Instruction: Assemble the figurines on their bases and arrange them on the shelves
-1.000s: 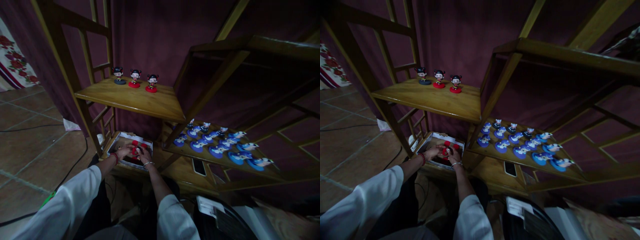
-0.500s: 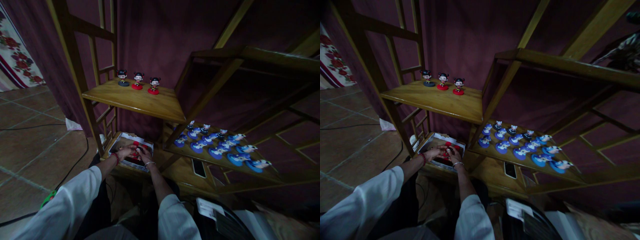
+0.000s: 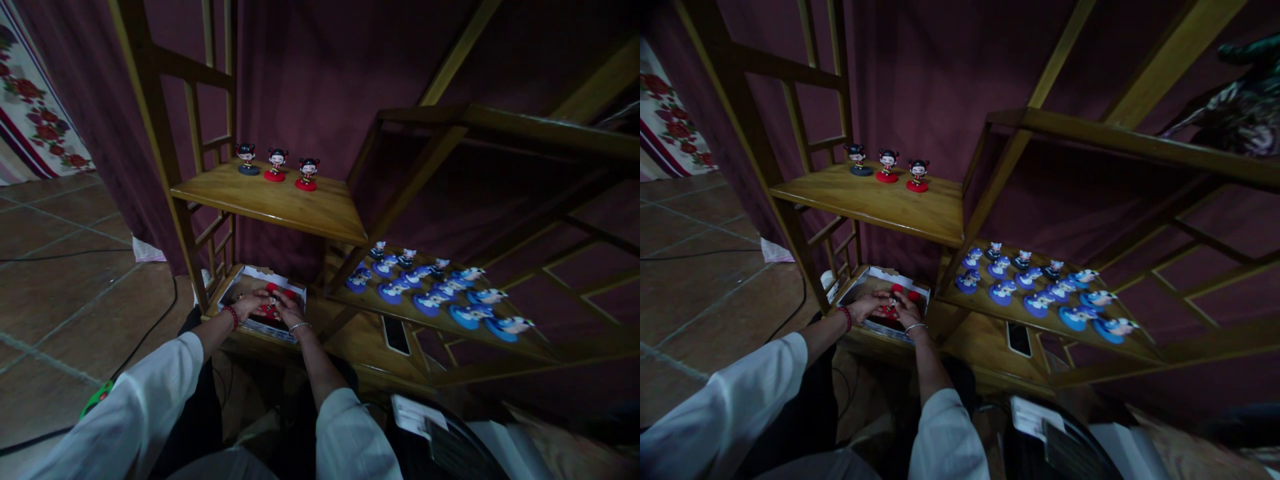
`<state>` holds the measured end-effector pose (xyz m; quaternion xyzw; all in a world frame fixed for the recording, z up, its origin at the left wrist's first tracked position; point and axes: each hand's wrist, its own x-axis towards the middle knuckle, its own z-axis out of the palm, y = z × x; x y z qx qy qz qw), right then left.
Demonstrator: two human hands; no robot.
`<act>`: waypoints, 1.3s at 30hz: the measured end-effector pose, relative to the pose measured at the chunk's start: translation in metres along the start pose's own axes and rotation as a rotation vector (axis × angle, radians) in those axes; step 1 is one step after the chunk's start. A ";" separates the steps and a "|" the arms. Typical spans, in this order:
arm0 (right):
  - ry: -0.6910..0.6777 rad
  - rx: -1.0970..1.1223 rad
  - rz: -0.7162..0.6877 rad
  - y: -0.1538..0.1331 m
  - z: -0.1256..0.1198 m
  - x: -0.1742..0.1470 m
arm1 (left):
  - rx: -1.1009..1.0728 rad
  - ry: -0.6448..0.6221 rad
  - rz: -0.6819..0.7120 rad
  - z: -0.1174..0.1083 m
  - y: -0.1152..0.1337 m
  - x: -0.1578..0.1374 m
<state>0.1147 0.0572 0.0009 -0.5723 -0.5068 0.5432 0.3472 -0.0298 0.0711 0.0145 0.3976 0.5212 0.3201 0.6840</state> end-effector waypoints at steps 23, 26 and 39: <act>0.042 0.216 -0.166 0.008 0.007 -0.001 | -0.141 0.003 0.049 0.005 0.000 -0.012; 0.090 0.194 -0.171 0.007 0.006 -0.002 | -0.184 0.001 0.047 0.008 0.004 -0.017; 0.173 0.211 -0.254 -0.010 0.003 -0.022 | -0.328 -0.066 0.061 0.012 0.006 -0.041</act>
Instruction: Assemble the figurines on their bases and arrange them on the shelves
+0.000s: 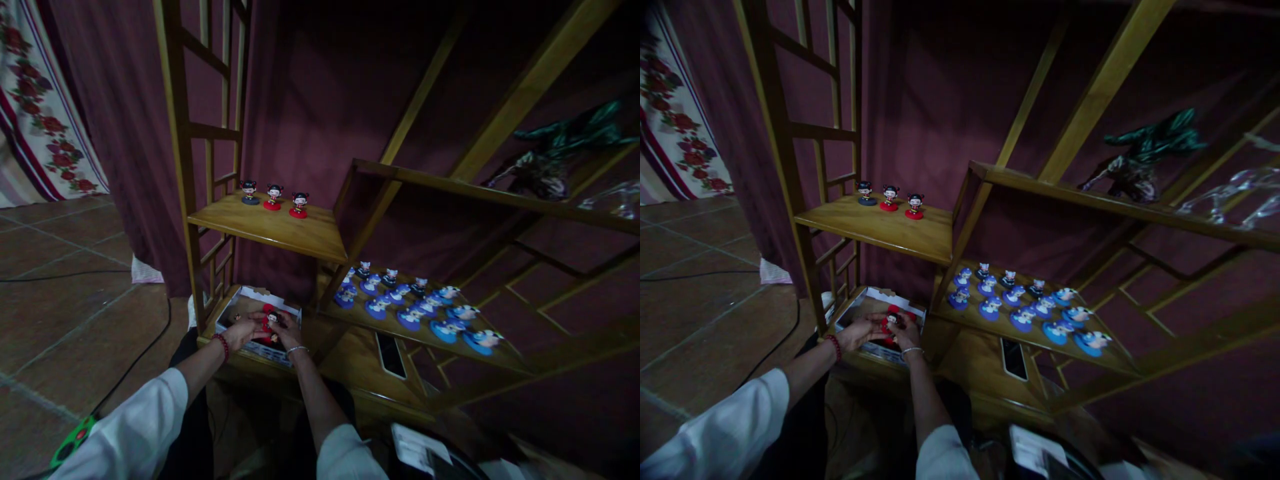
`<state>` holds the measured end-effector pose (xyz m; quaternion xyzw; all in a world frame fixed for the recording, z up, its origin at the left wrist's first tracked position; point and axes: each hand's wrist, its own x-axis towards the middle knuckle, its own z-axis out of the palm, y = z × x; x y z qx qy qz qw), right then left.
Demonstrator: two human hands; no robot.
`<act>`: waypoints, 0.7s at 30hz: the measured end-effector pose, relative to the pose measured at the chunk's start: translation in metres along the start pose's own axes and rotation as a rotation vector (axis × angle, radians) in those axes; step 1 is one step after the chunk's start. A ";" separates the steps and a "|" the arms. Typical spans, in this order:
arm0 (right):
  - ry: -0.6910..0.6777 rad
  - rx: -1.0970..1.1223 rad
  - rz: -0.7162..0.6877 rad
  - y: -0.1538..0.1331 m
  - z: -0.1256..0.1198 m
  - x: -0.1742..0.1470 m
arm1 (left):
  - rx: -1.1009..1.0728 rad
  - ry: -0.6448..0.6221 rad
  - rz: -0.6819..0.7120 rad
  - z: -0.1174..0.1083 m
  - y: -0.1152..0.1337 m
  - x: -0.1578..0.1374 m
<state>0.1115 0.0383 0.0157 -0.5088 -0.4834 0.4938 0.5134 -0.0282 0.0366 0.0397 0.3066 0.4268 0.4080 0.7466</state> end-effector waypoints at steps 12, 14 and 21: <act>-0.030 0.003 0.001 -0.007 0.001 -0.005 | -0.131 -0.004 0.041 0.001 -0.003 -0.017; -0.032 0.004 0.011 -0.007 0.001 -0.005 | -0.140 0.002 0.049 0.000 -0.004 -0.019; -0.048 -0.005 0.023 -0.014 0.005 -0.013 | -0.170 -0.036 0.135 -0.006 -0.011 -0.018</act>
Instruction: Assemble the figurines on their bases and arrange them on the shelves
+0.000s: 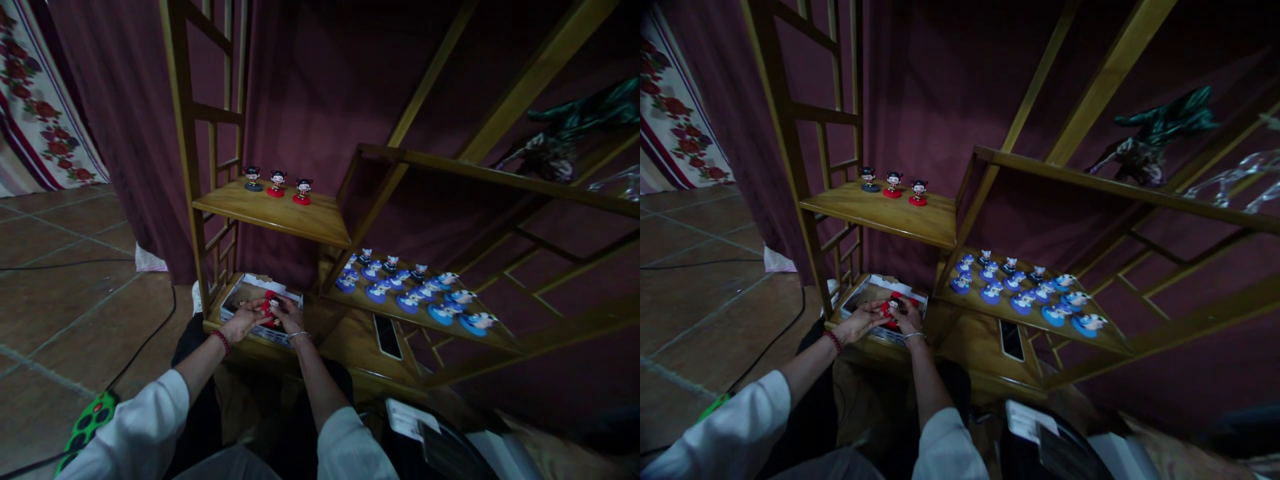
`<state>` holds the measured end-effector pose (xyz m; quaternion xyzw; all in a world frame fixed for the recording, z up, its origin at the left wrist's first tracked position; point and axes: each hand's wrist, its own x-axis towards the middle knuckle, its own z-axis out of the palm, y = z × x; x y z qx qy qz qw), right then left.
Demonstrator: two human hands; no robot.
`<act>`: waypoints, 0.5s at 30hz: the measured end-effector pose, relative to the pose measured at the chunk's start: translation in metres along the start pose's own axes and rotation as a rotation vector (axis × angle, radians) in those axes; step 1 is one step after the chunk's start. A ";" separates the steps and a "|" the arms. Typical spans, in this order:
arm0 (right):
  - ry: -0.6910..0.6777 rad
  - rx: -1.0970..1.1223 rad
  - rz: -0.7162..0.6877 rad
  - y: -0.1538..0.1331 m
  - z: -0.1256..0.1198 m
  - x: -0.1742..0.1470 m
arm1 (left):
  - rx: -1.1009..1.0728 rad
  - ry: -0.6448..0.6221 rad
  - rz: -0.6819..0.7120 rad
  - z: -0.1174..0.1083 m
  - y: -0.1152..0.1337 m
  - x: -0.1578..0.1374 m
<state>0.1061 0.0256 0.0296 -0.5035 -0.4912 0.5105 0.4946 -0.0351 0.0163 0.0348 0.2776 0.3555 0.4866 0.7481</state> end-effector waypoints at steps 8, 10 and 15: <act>0.035 0.023 0.042 0.003 -0.001 -0.006 | -0.006 0.077 0.015 0.006 -0.012 -0.010; 0.047 0.041 0.048 0.006 -0.004 -0.009 | -0.027 0.069 0.012 0.007 -0.017 -0.011; 0.085 0.010 0.062 0.010 -0.011 -0.013 | -0.020 0.077 0.029 0.010 -0.029 -0.011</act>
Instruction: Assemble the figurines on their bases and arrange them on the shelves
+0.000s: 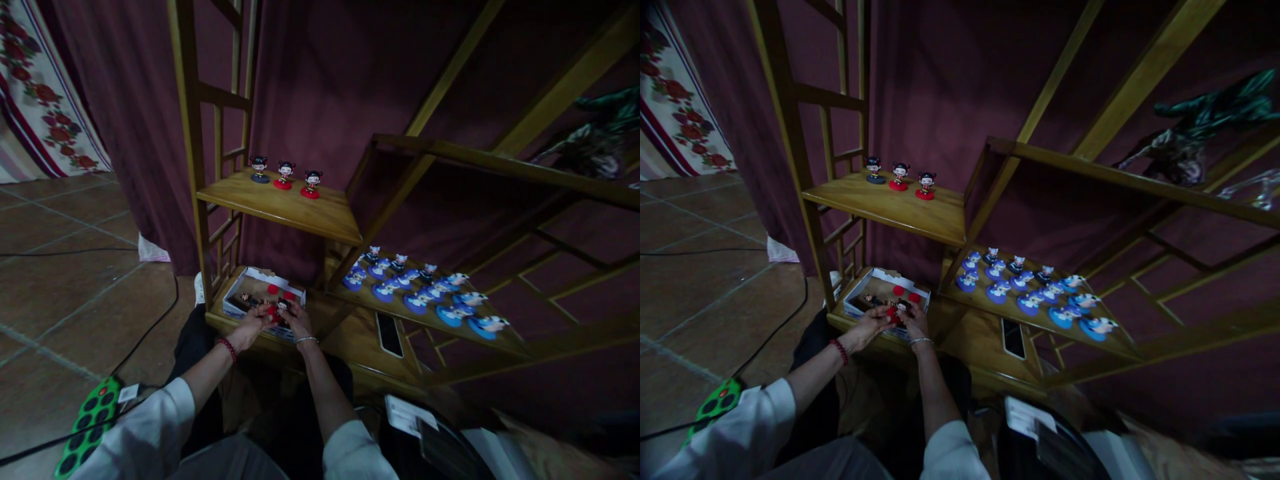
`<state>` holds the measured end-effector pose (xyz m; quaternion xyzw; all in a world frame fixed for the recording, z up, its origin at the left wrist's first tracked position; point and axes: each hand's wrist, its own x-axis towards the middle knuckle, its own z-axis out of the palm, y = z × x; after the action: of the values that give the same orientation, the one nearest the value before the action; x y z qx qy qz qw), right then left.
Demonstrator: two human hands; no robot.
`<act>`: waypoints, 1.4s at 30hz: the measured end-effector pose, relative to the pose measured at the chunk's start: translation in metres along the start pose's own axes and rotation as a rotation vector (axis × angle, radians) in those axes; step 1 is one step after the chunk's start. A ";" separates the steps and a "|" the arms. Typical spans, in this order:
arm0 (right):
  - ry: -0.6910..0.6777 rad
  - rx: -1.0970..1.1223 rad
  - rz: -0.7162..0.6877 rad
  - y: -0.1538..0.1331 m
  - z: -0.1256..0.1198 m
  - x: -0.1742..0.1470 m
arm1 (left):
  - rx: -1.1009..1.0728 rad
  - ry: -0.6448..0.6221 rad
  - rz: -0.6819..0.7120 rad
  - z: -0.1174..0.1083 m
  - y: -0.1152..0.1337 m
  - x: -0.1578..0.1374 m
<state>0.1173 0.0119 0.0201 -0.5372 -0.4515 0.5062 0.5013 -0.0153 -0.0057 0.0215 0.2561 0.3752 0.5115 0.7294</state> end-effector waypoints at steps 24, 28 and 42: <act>-0.037 0.061 -0.031 0.014 -0.012 -0.003 | -0.016 -0.020 -0.004 0.007 -0.014 -0.010; -0.053 0.061 -0.027 0.005 -0.012 -0.008 | 0.000 -0.018 -0.012 0.011 -0.013 -0.013; -0.039 0.020 -0.049 0.000 -0.014 -0.013 | -0.054 -0.027 0.002 0.011 -0.018 -0.011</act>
<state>0.1299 -0.0017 0.0210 -0.5109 -0.4691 0.5088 0.5099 0.0016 -0.0226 0.0174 0.2432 0.3511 0.5187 0.7406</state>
